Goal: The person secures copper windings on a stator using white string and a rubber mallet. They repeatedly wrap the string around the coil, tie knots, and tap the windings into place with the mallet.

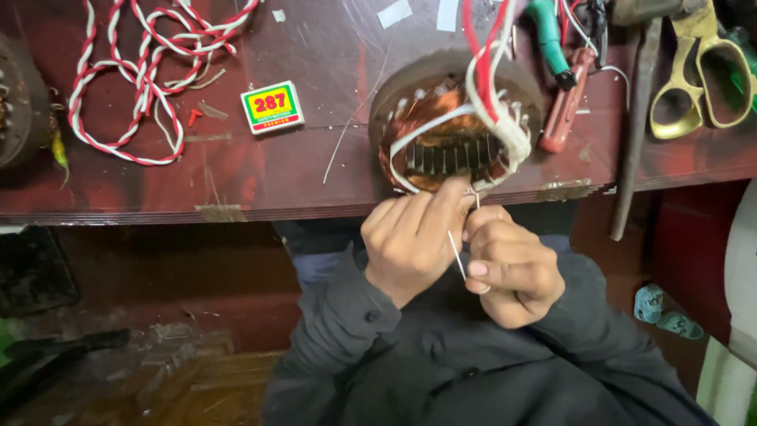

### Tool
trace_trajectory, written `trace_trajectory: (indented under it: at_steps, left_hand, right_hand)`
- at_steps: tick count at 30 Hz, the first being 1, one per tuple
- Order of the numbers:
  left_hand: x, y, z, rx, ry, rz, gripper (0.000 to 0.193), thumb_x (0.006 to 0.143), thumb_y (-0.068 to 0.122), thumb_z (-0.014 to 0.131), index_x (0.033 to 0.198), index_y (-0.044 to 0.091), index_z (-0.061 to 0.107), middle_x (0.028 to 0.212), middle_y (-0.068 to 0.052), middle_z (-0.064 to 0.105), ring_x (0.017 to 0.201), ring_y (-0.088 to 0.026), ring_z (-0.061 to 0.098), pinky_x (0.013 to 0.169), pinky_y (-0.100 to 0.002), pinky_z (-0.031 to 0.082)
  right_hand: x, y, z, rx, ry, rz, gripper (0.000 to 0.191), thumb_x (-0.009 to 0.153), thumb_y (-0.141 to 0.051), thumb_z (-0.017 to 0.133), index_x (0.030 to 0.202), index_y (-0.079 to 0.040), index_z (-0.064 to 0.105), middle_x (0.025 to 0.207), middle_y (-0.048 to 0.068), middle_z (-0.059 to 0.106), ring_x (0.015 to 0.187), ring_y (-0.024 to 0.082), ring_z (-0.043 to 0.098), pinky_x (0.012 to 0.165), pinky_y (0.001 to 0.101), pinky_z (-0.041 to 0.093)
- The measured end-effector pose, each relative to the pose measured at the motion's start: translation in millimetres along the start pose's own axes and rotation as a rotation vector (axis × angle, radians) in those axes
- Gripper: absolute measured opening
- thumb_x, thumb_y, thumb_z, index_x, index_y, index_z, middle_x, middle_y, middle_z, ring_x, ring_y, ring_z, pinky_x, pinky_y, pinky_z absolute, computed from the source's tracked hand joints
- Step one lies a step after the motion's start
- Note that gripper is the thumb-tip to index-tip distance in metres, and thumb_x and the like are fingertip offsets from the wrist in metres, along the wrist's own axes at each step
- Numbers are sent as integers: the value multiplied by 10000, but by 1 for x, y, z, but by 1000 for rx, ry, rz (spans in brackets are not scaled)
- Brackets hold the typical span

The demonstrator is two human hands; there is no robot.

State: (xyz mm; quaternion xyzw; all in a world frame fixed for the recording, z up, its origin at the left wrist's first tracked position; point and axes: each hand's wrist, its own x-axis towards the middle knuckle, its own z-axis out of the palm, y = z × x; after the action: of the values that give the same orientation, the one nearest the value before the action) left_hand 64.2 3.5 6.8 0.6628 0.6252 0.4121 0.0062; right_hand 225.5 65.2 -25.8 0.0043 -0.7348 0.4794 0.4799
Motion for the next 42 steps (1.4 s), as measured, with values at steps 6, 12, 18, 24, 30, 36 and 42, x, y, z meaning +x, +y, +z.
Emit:
trace_trajectory:
  at_steps: [6,12,18,24,30,36,42]
  left_hand:
    - [5,3,-15,-44,-39,18,311,996,74,790,1262,-34,672,754,-17,506,654,-187,540,612,-359,419]
    - [11,2,-22,-113,-60,31,353,967,87,807,1277,-20,677,734,-7,455,634,-179,499,597,-361,377]
    - [1,-16,-20,-115,-39,266,345,922,38,794,1258,44,714,714,25,412,611,-146,462,564,-340,342]
    - [-9,-27,-7,-278,-20,253,386,860,57,801,1237,59,721,734,24,436,636,-159,481,587,-351,371]
    - [-14,-32,-2,-334,-26,230,420,756,18,777,1173,55,750,711,7,457,633,-187,498,584,-374,384]
    - [-39,-23,11,-408,77,31,428,850,-39,812,1228,88,658,897,-28,567,681,-181,549,587,-327,452]
    - [-68,12,-4,-585,5,-472,617,912,51,837,1377,-14,437,1135,-142,591,579,-130,506,546,-293,458]
  right_hand:
    - [6,-17,19,-145,119,-84,309,847,46,681,1111,34,520,654,92,606,603,224,596,764,496,573]
    - [6,-27,28,-473,120,-147,227,903,-80,748,987,19,562,701,111,667,690,249,679,774,498,597]
    - [3,-33,21,-801,-121,-322,172,924,-113,799,1013,-20,684,950,113,773,908,228,655,835,392,581]
    - [36,-51,-24,-299,-517,44,282,770,-35,659,1036,42,716,1079,193,732,986,312,719,865,447,599]
    - [97,-62,-20,-783,-174,451,287,808,30,809,1070,36,693,1064,210,700,950,337,715,824,374,573]
    - [105,-42,-17,-789,-246,402,218,815,-16,832,996,3,712,1013,115,721,881,262,710,747,345,563]
    - [83,-36,-22,-785,-223,381,193,839,-6,821,986,17,699,1012,129,712,870,265,708,728,336,561]
